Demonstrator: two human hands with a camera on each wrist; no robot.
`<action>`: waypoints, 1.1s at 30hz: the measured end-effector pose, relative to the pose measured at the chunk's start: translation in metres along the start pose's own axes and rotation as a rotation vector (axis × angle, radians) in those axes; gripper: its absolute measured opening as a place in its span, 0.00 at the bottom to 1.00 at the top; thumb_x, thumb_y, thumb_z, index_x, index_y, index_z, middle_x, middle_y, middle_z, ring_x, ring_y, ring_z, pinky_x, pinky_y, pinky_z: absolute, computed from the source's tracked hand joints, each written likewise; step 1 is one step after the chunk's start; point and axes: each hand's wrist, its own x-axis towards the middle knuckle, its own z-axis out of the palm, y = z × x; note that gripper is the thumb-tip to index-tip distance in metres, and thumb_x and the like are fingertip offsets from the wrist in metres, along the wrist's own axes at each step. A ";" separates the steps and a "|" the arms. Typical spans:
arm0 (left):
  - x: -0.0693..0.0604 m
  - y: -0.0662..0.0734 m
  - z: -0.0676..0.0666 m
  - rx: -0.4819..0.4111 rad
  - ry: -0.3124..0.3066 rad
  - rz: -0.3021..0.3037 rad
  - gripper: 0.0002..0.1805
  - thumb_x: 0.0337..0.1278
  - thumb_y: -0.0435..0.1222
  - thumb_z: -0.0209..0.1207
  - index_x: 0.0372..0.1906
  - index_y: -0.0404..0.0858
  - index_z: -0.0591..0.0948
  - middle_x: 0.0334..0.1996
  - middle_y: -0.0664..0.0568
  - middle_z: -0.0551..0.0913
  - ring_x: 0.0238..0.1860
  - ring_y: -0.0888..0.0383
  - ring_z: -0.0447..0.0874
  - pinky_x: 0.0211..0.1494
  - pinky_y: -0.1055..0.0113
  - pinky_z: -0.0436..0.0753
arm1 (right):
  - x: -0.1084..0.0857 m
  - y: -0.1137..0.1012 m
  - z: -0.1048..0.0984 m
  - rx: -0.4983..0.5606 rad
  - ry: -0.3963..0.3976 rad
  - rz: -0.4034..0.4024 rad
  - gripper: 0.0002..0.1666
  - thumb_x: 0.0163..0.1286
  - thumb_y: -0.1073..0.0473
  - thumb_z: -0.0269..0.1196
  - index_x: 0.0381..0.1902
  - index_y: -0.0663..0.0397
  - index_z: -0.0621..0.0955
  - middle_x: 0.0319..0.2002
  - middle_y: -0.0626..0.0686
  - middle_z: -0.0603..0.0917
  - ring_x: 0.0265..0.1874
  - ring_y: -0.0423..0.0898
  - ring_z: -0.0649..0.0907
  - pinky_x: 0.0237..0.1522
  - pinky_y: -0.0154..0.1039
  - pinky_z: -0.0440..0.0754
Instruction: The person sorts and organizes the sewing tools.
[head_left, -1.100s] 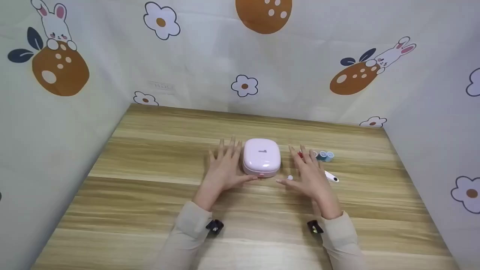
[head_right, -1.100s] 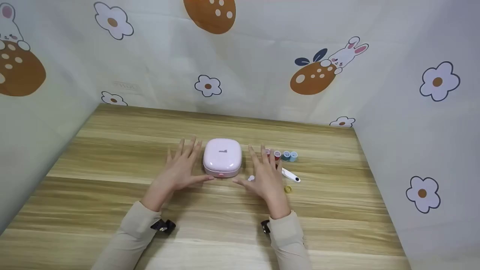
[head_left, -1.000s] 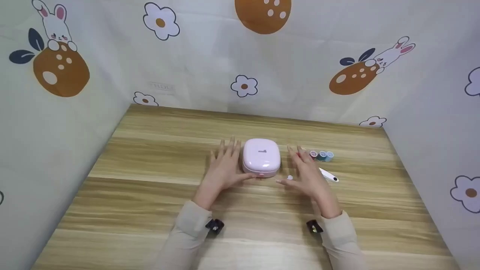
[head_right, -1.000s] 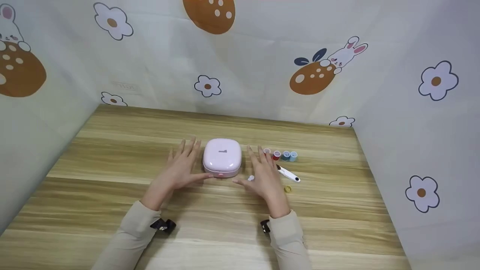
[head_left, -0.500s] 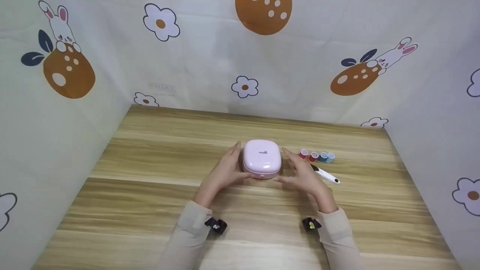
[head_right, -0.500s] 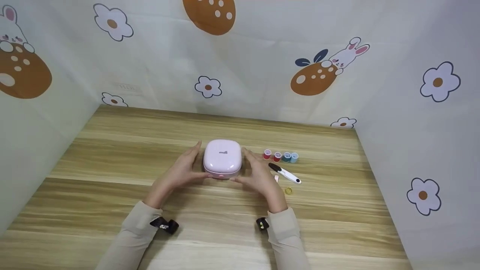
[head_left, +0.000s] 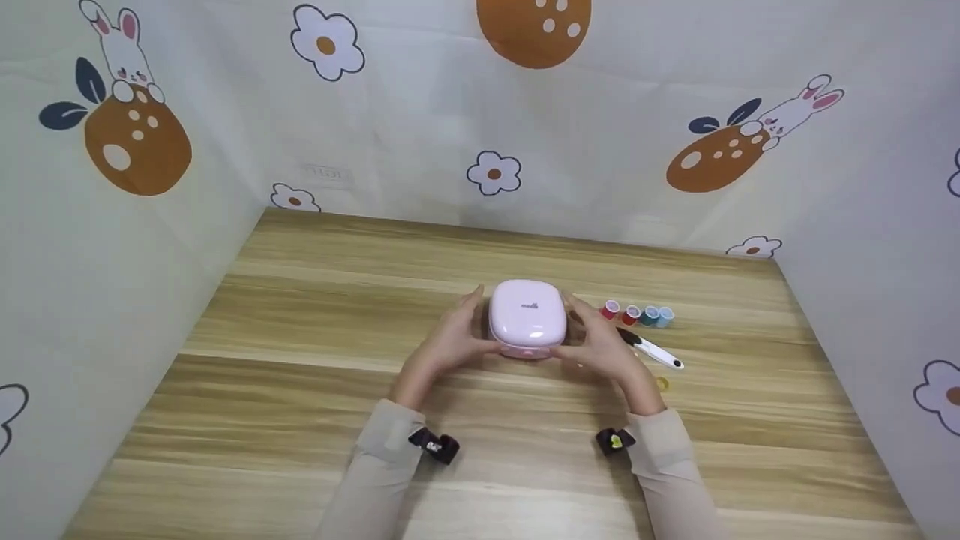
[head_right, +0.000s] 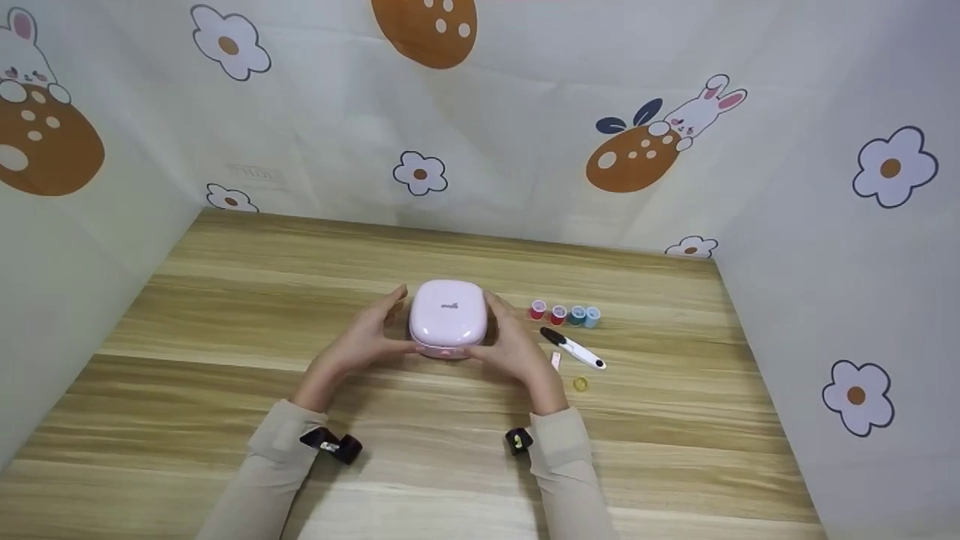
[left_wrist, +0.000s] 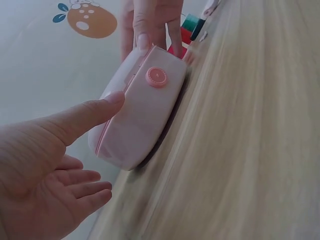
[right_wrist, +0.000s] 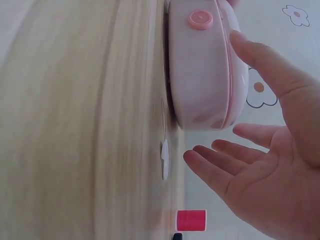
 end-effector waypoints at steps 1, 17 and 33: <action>0.000 0.000 0.000 -0.006 -0.003 -0.001 0.59 0.49 0.36 0.79 0.81 0.24 0.57 0.80 0.29 0.59 0.82 0.34 0.56 0.86 0.44 0.55 | 0.001 0.001 0.000 0.013 -0.003 -0.002 0.57 0.60 0.72 0.76 0.78 0.78 0.57 0.74 0.79 0.65 0.70 0.74 0.73 0.73 0.60 0.74; 0.010 -0.008 0.004 -0.157 -0.071 0.042 0.56 0.45 0.28 0.77 0.79 0.22 0.59 0.77 0.28 0.65 0.79 0.35 0.62 0.86 0.48 0.58 | 0.018 0.003 -0.001 -0.008 -0.047 0.033 0.65 0.54 0.67 0.80 0.80 0.76 0.55 0.79 0.74 0.60 0.78 0.70 0.64 0.80 0.59 0.65; 0.018 -0.014 0.005 -0.317 -0.112 0.047 0.58 0.41 0.21 0.76 0.79 0.21 0.57 0.78 0.27 0.63 0.78 0.35 0.65 0.83 0.53 0.64 | 0.026 0.004 0.000 -0.001 -0.023 0.049 0.66 0.46 0.64 0.84 0.79 0.71 0.62 0.77 0.72 0.66 0.75 0.69 0.70 0.77 0.59 0.71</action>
